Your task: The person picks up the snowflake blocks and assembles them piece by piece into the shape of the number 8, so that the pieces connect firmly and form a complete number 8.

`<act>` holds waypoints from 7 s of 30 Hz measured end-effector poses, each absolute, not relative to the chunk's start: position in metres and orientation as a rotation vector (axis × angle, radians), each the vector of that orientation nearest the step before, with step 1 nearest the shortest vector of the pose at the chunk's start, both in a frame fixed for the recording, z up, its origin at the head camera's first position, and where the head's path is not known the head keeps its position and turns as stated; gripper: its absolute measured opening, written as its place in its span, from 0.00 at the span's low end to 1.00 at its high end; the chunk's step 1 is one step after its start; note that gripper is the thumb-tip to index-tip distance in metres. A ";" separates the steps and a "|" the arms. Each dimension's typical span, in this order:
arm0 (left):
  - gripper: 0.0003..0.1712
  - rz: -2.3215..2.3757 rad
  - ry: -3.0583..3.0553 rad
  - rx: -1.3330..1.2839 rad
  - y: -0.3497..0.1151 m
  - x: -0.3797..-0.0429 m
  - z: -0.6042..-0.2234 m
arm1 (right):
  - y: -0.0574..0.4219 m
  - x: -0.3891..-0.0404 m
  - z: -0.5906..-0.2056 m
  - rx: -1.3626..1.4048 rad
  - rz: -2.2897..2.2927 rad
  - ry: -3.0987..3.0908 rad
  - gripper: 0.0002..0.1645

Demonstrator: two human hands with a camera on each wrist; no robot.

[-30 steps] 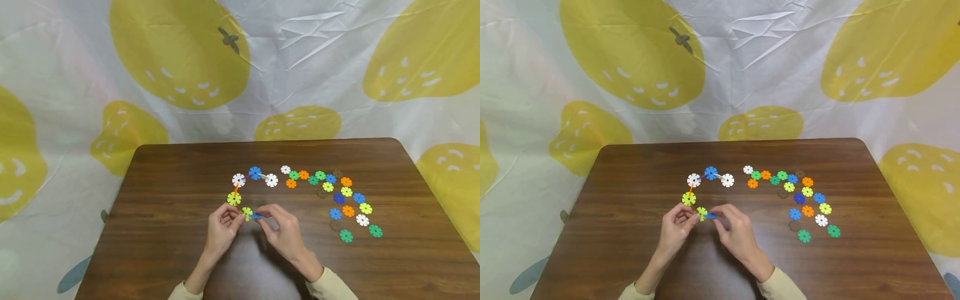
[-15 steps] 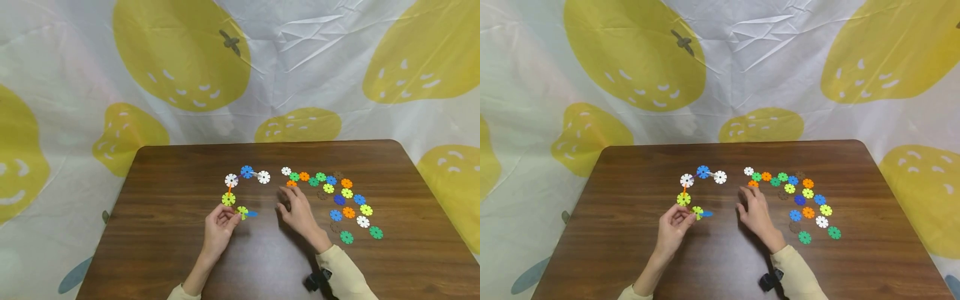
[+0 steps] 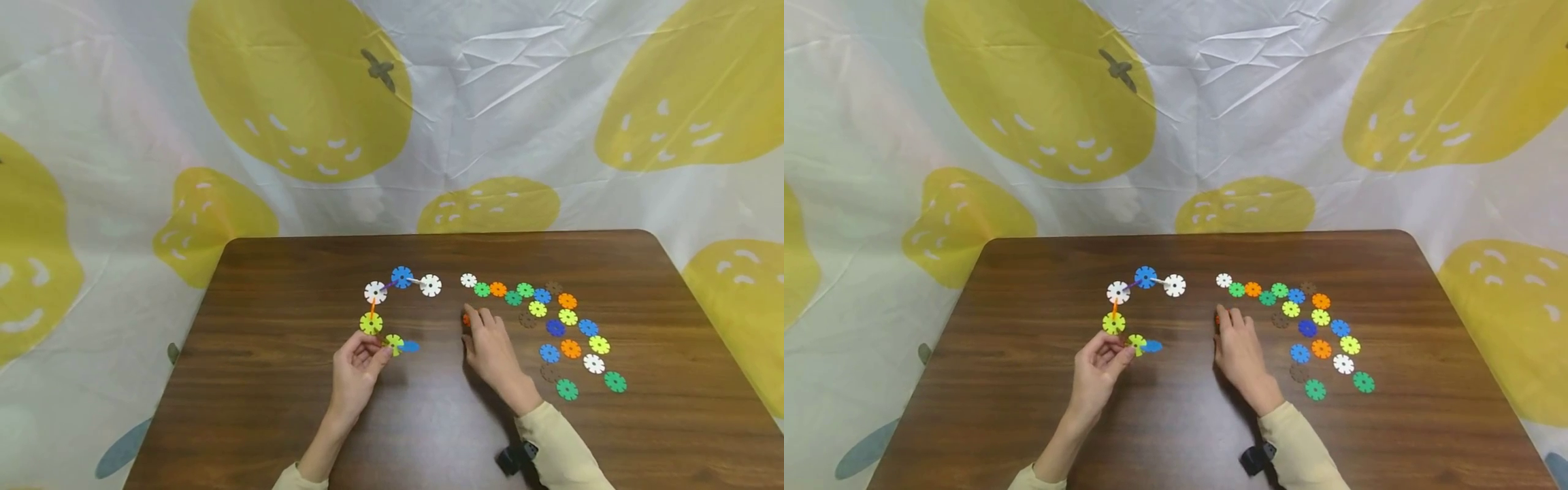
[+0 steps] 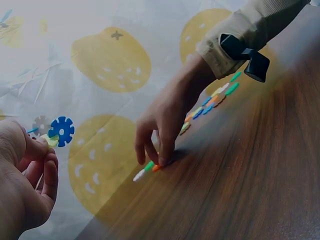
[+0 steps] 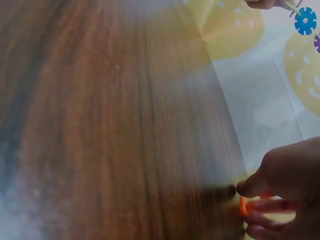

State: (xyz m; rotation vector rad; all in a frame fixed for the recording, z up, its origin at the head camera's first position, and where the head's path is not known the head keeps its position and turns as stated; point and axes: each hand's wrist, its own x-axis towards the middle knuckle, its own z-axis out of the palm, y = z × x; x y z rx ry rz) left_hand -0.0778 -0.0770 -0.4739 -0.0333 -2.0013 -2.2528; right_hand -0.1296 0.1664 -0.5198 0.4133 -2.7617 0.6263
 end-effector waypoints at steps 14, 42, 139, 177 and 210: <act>0.09 -2.266 -1.995 -0.054 -0.079 -0.074 -0.475 | 0.164 -0.118 -0.520 0.373 0.742 -2.763 0.14; 0.10 -2.292 -1.919 -0.108 -0.085 -0.080 -0.473 | 0.145 -0.099 -0.487 0.254 1.318 -2.690 0.13; 0.13 -2.264 -2.042 -0.051 -0.072 -0.071 -0.475 | 0.187 -0.168 -0.508 0.094 1.109 -2.836 0.36; 0.12 -2.245 -2.019 -0.029 -0.068 -0.067 -0.472 | 0.183 -0.145 -0.502 0.208 0.926 -3.029 0.16; 0.11 -2.278 -2.008 -0.061 -0.066 -0.067 -0.472 | 0.140 -0.096 -0.459 0.818 1.571 -2.250 0.13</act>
